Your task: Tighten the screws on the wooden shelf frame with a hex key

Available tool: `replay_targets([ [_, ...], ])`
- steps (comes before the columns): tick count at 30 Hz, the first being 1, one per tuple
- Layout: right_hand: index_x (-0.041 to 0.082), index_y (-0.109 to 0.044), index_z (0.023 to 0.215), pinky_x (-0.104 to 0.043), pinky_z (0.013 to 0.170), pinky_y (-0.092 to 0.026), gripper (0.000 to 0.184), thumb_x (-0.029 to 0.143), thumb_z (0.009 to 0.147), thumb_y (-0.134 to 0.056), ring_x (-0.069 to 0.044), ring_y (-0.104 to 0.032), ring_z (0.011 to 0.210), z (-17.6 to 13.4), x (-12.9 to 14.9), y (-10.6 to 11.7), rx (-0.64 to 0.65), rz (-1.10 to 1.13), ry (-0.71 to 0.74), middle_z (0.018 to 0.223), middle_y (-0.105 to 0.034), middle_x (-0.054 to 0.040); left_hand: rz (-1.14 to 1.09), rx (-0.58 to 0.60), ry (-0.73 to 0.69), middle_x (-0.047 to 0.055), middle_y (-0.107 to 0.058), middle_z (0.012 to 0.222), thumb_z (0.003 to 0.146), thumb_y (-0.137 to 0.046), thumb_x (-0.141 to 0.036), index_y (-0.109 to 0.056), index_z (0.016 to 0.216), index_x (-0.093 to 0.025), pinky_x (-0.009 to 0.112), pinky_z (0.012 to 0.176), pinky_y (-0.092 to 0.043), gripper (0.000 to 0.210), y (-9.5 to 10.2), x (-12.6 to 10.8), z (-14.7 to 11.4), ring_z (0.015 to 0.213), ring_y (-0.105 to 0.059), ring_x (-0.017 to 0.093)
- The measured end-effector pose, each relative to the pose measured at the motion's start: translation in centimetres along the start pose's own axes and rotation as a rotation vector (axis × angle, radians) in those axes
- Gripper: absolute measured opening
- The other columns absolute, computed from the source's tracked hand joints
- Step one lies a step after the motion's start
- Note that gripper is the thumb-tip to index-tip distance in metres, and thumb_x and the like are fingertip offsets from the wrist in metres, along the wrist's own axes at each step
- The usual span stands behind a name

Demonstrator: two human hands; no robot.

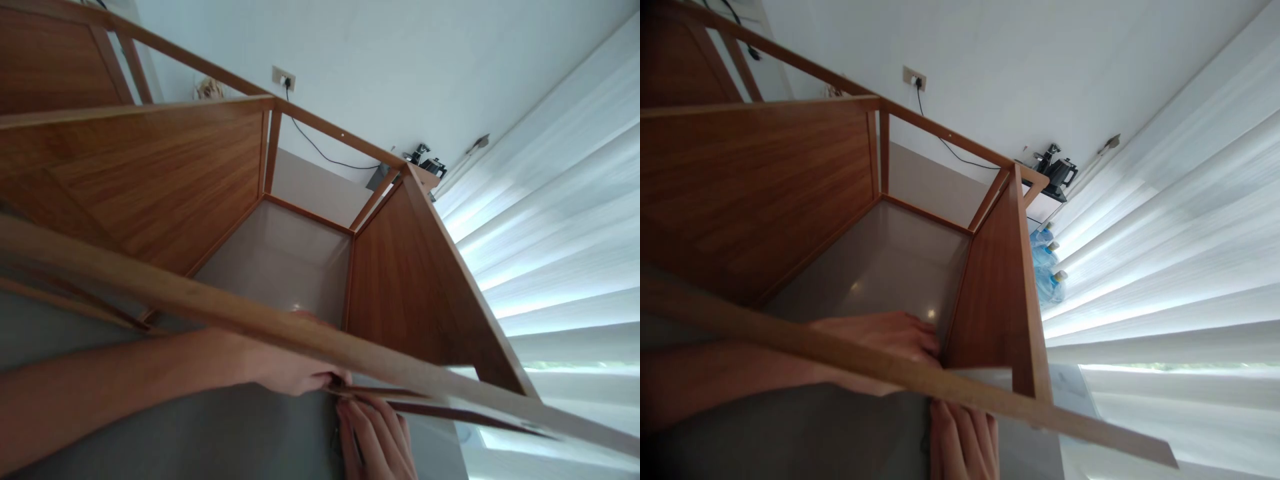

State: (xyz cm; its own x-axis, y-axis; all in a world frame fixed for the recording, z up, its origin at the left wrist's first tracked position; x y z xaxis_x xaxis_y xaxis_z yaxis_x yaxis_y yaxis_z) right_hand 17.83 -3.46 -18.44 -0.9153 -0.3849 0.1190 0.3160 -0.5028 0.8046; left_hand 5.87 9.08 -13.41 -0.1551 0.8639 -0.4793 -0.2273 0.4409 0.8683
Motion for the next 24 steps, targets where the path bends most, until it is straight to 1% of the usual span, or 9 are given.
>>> replay_targets([
  [2,0.021,-0.065,0.111,-0.033,0.077,-0.055,0.024,0.013,0.088,-0.063,-0.021,-0.069,0.093,0.6,0.4,0.4,0.031,0.029,0.001,0.095,-0.074,-0.0045,-0.084,-0.032,0.029,-0.005,-0.074,0.096,0.084,-0.057,-0.013,-0.069,0.104,-0.029,0.024,0.076,-0.048,0.028,-0.2,0.2,-0.6,0.086,-0.068,0.015],
  [4,0.020,-0.064,0.111,-0.033,0.082,-0.055,0.022,0.015,0.090,-0.060,-0.020,-0.068,0.097,1.2,0.7,0.8,0.032,0.063,-0.031,0.099,-0.073,-0.0059,-0.105,-0.037,0.033,-0.003,-0.074,0.103,0.085,-0.055,-0.015,-0.068,0.110,-0.028,0.024,0.078,-0.049,0.031,-0.5,0.0,-1.3,0.089,-0.068,0.015],
  [8,0.020,-0.064,0.111,-0.033,0.087,-0.056,0.020,0.017,0.092,-0.056,-0.019,-0.066,0.103,1.7,1.2,1.2,0.056,0.084,-0.108,0.106,-0.070,-0.0080,-0.007,-0.114,0.033,0.004,-0.073,0.106,0.081,-0.067,-0.031,-0.068,0.110,-0.022,0.031,0.090,-0.047,0.030,-1.1,-0.9,-2.3,0.103,-0.064,0.021],
  [11,0.019,-0.063,0.113,-0.035,0.092,-0.055,0.022,0.015,0.092,-0.057,-0.019,-0.063,0.108,1.6,1.5,1.6,0.057,0.075,-0.101,0.108,-0.070,-0.0081,0.076,-0.173,0.099,0.005,-0.072,0.106,0.077,-0.074,-0.040,-0.066,0.109,-0.021,0.035,0.093,-0.046,0.038,-2.0,-1.3,-2.6,0.105,-0.061,0.024],
  [13,0.019,-0.063,0.112,-0.038,0.094,-0.053,0.022,0.014,0.092,-0.057,-0.020,-0.062,0.109,1.5,1.4,2.3,0.049,0.065,-0.092,0.106,-0.070,-0.0079,0.124,-0.215,0.144,0.005,-0.071,0.108,0.078,-0.073,-0.043,-0.065,0.109,-0.021,0.036,0.093,-0.045,0.039,-2.5,-1.5,-2.7,0.105,-0.061,0.024],
  [16,0.020,-0.064,0.109,-0.039,0.089,-0.054,0.018,0.017,0.093,-0.056,-0.021,-0.064,0.100,1.2,1.1,3.6,0.086,0.055,-0.121,0.099,-0.070,-0.0074,0.165,-0.276,0.188,0.006,-0.070,0.110,0.082,-0.067,-0.046,-0.064,0.112,-0.019,0.039,0.093,-0.044,0.040,-2.9,-1.9,-2.9,0.107,-0.060,0.025],
  [19,0.022,-0.066,0.105,-0.037,0.083,-0.055,0.015,0.025,0.091,-0.060,-0.021,-0.063,0.094,0.5,1.3,4.7,0.189,0.068,-0.161,0.096,-0.069,-0.0056,0.185,-0.298,0.183,0.007,-0.069,0.110,0.085,-0.064,-0.045,-0.063,0.110,-0.019,0.040,0.095,-0.043,0.036,-3.2,-2.2,-3.1,0.108,-0.059,0.026],
  [21,0.023,-0.067,0.103,-0.035,0.082,-0.055,0.014,0.027,0.090,-0.063,-0.020,-0.063,0.094,-0.2,1.7,5.0,0.237,0.084,-0.187,0.097,-0.068,-0.0047,0.195,-0.314,0.179,0.008,-0.068,0.109,0.086,-0.062,-0.045,-0.062,0.109,-0.019,0.039,0.094,-0.043,0.035,-3.3,-2.2,-3.2,0.107,-0.059,0.026],
  [24,0.022,-0.067,0.094,-0.031,0.080,-0.054,0.011,0.024,0.094,-0.056,-0.018,-0.062,0.090,-1.1,2.4,5.0,0.259,0.114,-0.237,0.095,-0.066,-0.0043,0.200,-0.350,0.192,0.008,-0.067,0.106,0.084,-0.064,-0.046,-0.059,0.110,-0.018,0.038,0.089,-0.044,0.038,-3.4,-2.2,-3.4,0.101,-0.061,0.026],
])
Point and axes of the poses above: each hand's wrist, its own z-axis towards the middle knuckle, its own y-axis out of the back of the hand, x = y × z, the point moved 6 cm from there along z, towards the middle knuckle
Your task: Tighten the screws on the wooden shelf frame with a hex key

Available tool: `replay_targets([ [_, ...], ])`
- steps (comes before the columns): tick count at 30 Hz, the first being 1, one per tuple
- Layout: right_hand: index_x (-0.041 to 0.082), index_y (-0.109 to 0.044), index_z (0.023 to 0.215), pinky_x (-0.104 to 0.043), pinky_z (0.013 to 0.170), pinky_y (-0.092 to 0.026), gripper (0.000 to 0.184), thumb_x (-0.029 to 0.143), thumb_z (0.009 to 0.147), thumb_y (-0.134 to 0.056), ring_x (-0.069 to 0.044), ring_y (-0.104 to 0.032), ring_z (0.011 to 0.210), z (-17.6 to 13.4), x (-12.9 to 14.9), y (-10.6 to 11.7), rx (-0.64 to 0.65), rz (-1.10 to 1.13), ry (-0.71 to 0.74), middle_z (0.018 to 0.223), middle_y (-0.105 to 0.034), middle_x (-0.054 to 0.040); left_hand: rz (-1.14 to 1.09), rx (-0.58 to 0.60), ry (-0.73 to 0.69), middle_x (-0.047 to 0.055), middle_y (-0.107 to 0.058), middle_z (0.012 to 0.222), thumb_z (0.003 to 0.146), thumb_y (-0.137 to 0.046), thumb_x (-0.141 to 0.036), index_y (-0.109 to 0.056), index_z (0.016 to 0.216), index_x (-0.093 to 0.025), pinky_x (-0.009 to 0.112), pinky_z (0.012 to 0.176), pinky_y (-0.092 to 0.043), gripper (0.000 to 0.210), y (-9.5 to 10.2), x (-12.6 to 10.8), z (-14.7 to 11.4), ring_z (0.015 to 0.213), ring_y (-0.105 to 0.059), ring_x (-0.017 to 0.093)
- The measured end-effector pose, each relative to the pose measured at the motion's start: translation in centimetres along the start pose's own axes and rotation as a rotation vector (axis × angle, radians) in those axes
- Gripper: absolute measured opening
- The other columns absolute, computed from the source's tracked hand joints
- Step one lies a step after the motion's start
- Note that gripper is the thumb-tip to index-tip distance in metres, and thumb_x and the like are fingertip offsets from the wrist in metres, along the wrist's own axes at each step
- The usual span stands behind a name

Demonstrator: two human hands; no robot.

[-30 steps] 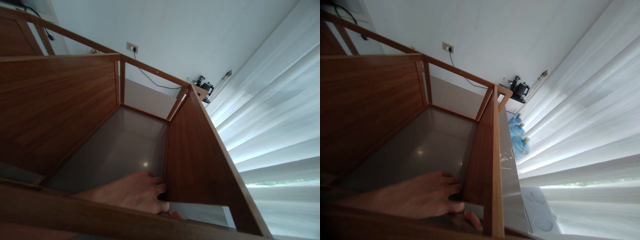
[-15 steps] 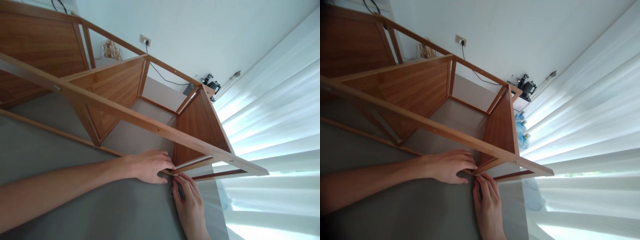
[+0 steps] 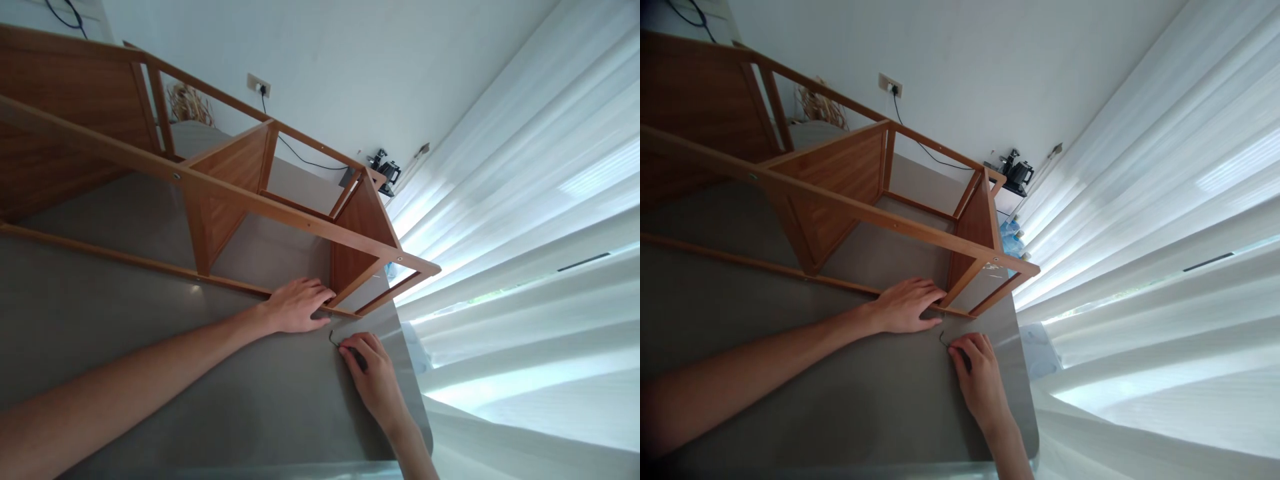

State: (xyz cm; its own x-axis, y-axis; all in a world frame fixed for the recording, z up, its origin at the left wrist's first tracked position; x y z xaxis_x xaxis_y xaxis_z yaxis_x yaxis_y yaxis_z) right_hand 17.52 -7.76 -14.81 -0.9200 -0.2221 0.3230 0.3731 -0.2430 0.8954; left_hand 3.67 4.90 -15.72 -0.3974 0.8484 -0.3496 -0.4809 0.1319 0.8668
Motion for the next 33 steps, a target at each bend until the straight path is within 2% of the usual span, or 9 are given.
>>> replay_targets([
  [4,0.020,-0.060,0.096,-0.029,0.078,-0.051,0.014,0.022,0.099,-0.046,-0.016,-0.061,0.087,-0.3,-0.3,-0.4,-0.016,0.049,-0.063,0.092,-0.064,-0.0043,0.001,-0.054,0.016,0.005,-0.067,0.095,0.081,-0.070,-0.044,-0.054,0.099,-0.018,0.036,0.088,-0.043,0.036,0.4,0.0,-0.6,0.091,-0.062,0.022],
  [8,0.020,-0.056,0.098,-0.027,0.073,-0.049,0.017,0.022,0.102,-0.040,-0.015,-0.060,0.079,0.5,-1.0,-0.5,-0.011,0.087,-0.081,0.085,-0.062,-0.0023,-0.001,-0.074,-0.036,0.001,-0.068,0.092,0.087,-0.065,-0.036,-0.053,0.087,-0.020,0.031,0.087,-0.041,0.020,0.6,-0.5,-1.4,0.091,-0.063,0.017],
  [12,0.022,-0.056,0.094,-0.031,0.077,-0.048,0.017,0.023,0.101,-0.041,-0.018,-0.057,0.085,1.6,-1.2,-0.9,0.032,0.100,-0.026,0.089,-0.061,-0.0038,0.009,-0.116,-0.039,0.000,-0.070,0.092,0.089,-0.064,-0.034,-0.056,0.087,-0.020,0.031,0.081,-0.041,0.016,0.4,-0.6,-1.5,0.087,-0.064,0.016],
  [15,0.022,-0.055,0.095,-0.034,0.082,-0.047,0.016,0.021,0.101,-0.040,-0.019,-0.054,0.089,2.0,-1.2,-1.2,0.037,0.114,-0.004,0.094,-0.060,-0.0055,0.019,-0.134,-0.067,0.000,-0.071,0.105,0.091,-0.061,-0.031,-0.062,0.088,-0.022,0.033,0.084,-0.040,0.010,0.0,-0.7,-1.5,0.095,-0.064,0.017],
  [18,0.022,-0.053,0.096,-0.036,0.084,-0.046,0.015,0.020,0.101,-0.039,-0.020,-0.052,0.092,1.9,-1.1,-1.5,0.028,0.128,-0.009,0.095,-0.058,-0.0060,0.027,-0.130,-0.094,-0.001,-0.069,0.114,0.094,-0.055,-0.028,-0.067,0.098,-0.026,0.034,0.088,-0.039,0.012,-0.5,-0.9,-1.7,0.101,-0.063,0.017],
  [26,0.022,-0.054,0.097,-0.039,0.085,-0.045,0.015,0.020,0.101,-0.040,-0.021,-0.050,0.092,1.8,-1.3,-1.9,0.010,0.136,-0.023,0.095,-0.056,-0.0063,0.056,-0.121,-0.079,0.000,-0.068,0.108,0.095,-0.054,-0.030,-0.069,0.116,-0.031,0.034,0.086,-0.041,0.026,-0.6,-1.3,-1.6,0.098,-0.062,0.017],
  [33,0.021,-0.054,0.097,-0.039,0.086,-0.045,0.014,0.020,0.101,-0.041,-0.021,-0.049,0.092,1.7,-1.3,-2.0,-0.002,0.133,-0.018,0.096,-0.057,-0.0066,0.050,-0.123,-0.060,0.001,-0.069,0.105,0.093,-0.056,-0.031,-0.074,0.106,-0.028,0.033,0.086,-0.042,0.023,-0.7,-1.4,-1.4,0.097,-0.063,0.017],
])
Point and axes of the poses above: each hand's wrist, its own z-axis towards the middle knuckle, its own y-axis out of the back of the hand, x = y × z, the point moved 6 cm from there along z, towards the middle knuckle
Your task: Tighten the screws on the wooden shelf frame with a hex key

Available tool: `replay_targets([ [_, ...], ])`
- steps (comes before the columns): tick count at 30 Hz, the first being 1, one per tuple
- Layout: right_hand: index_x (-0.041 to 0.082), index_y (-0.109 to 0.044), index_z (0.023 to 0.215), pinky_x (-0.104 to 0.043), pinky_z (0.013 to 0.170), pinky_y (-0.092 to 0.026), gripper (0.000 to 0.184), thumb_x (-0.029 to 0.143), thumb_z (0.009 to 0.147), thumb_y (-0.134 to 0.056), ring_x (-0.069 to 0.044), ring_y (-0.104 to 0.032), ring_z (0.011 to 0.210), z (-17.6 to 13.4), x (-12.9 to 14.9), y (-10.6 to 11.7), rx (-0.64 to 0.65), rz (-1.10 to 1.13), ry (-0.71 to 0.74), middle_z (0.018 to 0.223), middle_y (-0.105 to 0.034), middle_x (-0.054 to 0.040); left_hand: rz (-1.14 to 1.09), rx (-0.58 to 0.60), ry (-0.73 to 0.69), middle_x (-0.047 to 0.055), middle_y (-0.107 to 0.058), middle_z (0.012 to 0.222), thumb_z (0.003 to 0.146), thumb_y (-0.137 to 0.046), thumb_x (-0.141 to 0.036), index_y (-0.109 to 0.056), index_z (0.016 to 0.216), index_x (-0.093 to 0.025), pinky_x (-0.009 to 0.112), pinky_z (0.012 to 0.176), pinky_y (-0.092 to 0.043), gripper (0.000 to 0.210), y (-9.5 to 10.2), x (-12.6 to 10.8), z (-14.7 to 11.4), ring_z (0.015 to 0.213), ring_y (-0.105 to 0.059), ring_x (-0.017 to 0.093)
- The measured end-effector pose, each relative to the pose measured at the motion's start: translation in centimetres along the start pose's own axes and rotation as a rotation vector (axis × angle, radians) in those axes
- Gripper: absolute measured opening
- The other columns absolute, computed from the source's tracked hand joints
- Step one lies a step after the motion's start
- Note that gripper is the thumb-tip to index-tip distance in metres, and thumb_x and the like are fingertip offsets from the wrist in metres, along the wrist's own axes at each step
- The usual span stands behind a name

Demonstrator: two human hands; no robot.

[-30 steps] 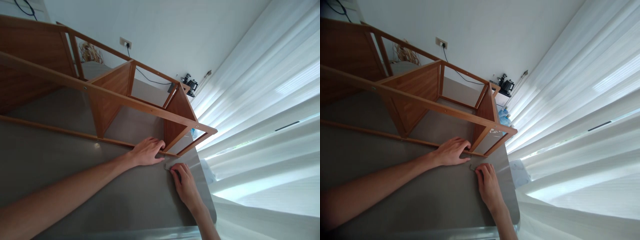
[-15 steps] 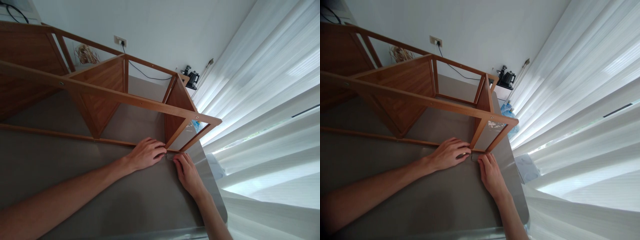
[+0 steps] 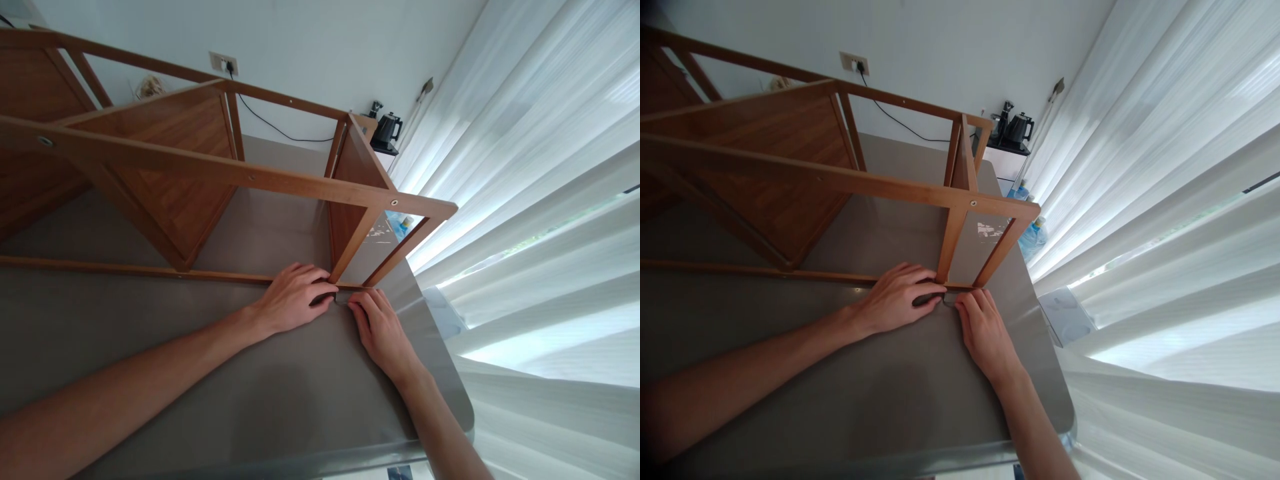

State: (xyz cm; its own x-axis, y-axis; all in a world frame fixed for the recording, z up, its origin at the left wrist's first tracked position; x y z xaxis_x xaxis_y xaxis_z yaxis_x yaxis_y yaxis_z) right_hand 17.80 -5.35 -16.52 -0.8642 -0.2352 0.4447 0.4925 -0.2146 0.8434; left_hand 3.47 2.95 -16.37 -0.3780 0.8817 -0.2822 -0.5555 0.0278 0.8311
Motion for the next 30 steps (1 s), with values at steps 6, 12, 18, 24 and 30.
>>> replay_targets([
  [6,0.021,-0.055,0.098,-0.038,0.084,-0.046,0.014,0.021,0.101,-0.041,-0.021,-0.050,0.092,0.06,0.13,-0.01,-0.005,-0.006,0.006,0.095,-0.057,-0.0066,-0.020,0.006,0.072,0.000,-0.070,0.103,0.088,-0.062,-0.034,-0.076,0.097,-0.028,0.034,0.084,-0.041,0.018,0.10,0.05,0.41,0.094,-0.064,0.016],
  [12,0.021,-0.055,0.096,-0.037,0.083,-0.046,0.015,0.020,0.101,-0.041,-0.021,-0.050,0.091,0.00,0.13,0.10,-0.012,-0.010,0.008,0.094,-0.057,-0.0064,-0.024,-0.004,0.085,-0.002,-0.072,0.097,0.085,-0.063,-0.029,-0.074,0.089,-0.025,0.036,0.087,-0.040,0.013,0.04,-0.11,0.57,0.092,-0.063,0.017],
  [18,0.021,-0.055,0.096,-0.038,0.084,-0.046,0.014,0.020,0.101,-0.041,-0.021,-0.050,0.092,0.07,0.22,0.19,-0.009,-0.004,0.013,0.095,-0.057,-0.0068,-0.005,-0.011,0.080,-0.003,-0.073,0.098,0.086,-0.060,-0.027,-0.073,0.093,-0.025,0.037,0.088,-0.039,0.014,0.27,-0.53,0.15,0.091,-0.063,0.017],
  [24,0.022,-0.055,0.096,-0.038,0.084,-0.046,0.015,0.021,0.101,-0.041,-0.021,-0.051,0.090,0.02,0.29,0.28,-0.030,-0.016,0.016,0.094,-0.058,-0.0065,0.028,-0.003,0.084,0.000,-0.072,0.106,0.090,-0.057,-0.030,-0.069,0.116,-0.029,0.037,0.088,-0.040,0.029,0.32,-0.73,0.06,0.097,-0.062,0.018],
  [30,0.023,-0.057,0.096,-0.038,0.083,-0.047,0.017,0.022,0.101,-0.040,-0.022,-0.053,0.090,0.15,0.38,0.25,-0.038,-0.021,0.023,0.092,-0.059,-0.0067,0.012,-0.015,0.062,0.001,-0.072,0.105,0.091,-0.056,-0.031,-0.073,0.108,-0.028,0.037,0.089,-0.040,0.024,0.18,-0.68,-0.19,0.096,-0.062,0.017],
])
Point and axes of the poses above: each hand's wrist, its own z-axis towards the middle knuckle, its own y-axis out of the back of the hand, x = y × z, the point moved 6 cm from there along z, towards the middle knuckle
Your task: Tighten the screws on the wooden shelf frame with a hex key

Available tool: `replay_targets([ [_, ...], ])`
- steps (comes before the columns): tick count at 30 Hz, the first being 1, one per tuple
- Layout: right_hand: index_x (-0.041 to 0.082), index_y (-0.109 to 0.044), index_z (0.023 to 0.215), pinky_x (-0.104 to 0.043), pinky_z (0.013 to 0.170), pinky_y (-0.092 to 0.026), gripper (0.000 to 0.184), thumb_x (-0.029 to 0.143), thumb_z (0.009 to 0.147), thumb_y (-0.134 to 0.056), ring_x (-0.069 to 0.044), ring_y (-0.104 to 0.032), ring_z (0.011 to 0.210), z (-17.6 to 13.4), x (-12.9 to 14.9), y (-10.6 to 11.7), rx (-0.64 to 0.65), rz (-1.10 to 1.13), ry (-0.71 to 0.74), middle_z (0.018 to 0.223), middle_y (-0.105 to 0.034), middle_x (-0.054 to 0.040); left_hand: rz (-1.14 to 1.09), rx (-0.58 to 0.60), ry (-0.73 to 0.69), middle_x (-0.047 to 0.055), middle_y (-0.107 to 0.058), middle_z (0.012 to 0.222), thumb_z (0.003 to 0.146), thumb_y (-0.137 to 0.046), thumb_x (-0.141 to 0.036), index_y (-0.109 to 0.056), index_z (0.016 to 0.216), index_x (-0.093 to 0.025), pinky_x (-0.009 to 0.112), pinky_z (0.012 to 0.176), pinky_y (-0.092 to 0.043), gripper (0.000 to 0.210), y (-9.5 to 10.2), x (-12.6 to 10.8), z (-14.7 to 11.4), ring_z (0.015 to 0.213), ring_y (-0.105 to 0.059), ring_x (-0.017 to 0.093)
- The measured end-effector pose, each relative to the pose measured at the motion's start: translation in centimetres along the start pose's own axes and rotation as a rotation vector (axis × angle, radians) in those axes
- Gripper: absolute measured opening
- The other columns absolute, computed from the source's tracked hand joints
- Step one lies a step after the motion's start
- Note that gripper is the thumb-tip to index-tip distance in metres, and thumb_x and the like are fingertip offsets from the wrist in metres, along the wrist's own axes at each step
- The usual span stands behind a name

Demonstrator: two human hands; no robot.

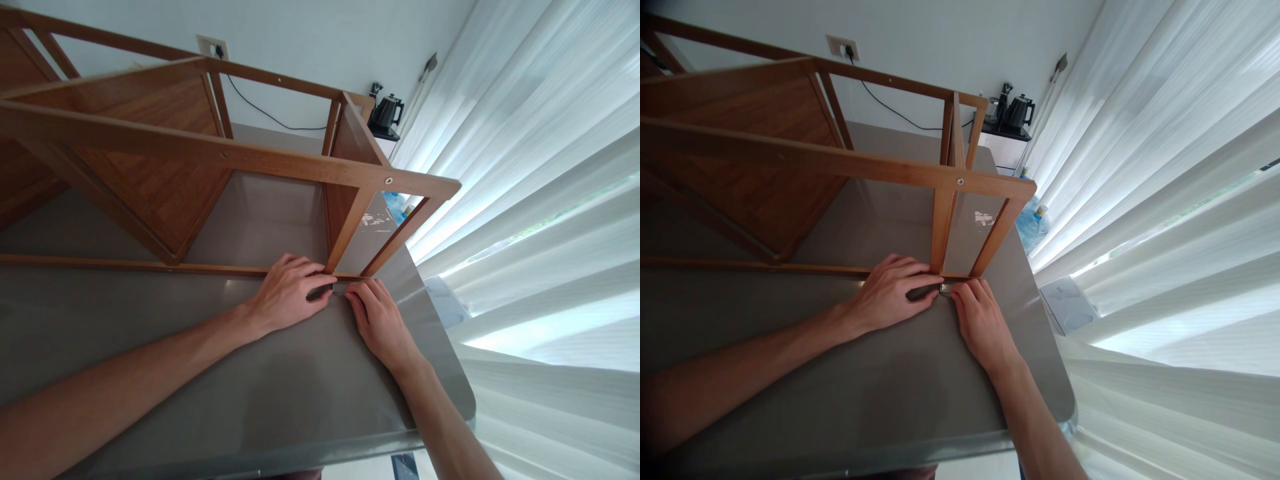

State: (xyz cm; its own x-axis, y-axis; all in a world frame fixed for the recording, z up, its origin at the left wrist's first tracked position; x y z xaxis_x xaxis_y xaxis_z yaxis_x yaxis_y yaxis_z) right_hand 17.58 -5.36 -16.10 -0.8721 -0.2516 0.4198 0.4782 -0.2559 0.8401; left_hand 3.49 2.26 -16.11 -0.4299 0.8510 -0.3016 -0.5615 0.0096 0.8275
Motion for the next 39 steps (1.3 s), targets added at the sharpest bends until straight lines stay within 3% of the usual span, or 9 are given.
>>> replay_targets([
  [27,0.024,-0.062,0.103,-0.039,0.086,-0.049,0.013,0.021,0.097,-0.050,-0.022,-0.056,0.092,0.2,0.8,0.7,-0.097,-0.056,0.081,0.098,-0.065,-0.0067,-0.060,0.033,0.070,0.001,-0.071,0.106,0.089,-0.063,-0.047,-0.077,0.099,-0.030,0.037,0.086,-0.036,0.024,-0.6,0.9,0.4,0.098,-0.062,0.018],
  [39,0.023,-0.064,0.097,-0.035,0.076,-0.049,0.011,0.026,0.097,-0.053,-0.020,-0.057,0.085,-0.3,-0.7,0.4,-0.115,-0.064,-0.029,0.088,-0.067,-0.0039,-0.042,0.051,0.066,0.000,-0.070,0.105,0.089,-0.063,-0.047,-0.076,0.101,-0.031,0.036,0.084,-0.037,0.024,-0.7,0.9,0.3,0.098,-0.061,0.018],
])
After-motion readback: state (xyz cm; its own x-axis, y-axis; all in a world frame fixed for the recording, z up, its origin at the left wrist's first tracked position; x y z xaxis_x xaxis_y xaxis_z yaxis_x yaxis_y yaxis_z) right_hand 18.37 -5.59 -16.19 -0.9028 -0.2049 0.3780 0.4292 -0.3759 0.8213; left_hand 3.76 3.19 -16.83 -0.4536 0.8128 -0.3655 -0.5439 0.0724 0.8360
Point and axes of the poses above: each hand's wrist, its own z-axis towards the middle knuckle, its own y-axis out of the back of the hand, x = y × z, the point moved 6 cm from there along z, towards the middle knuckle
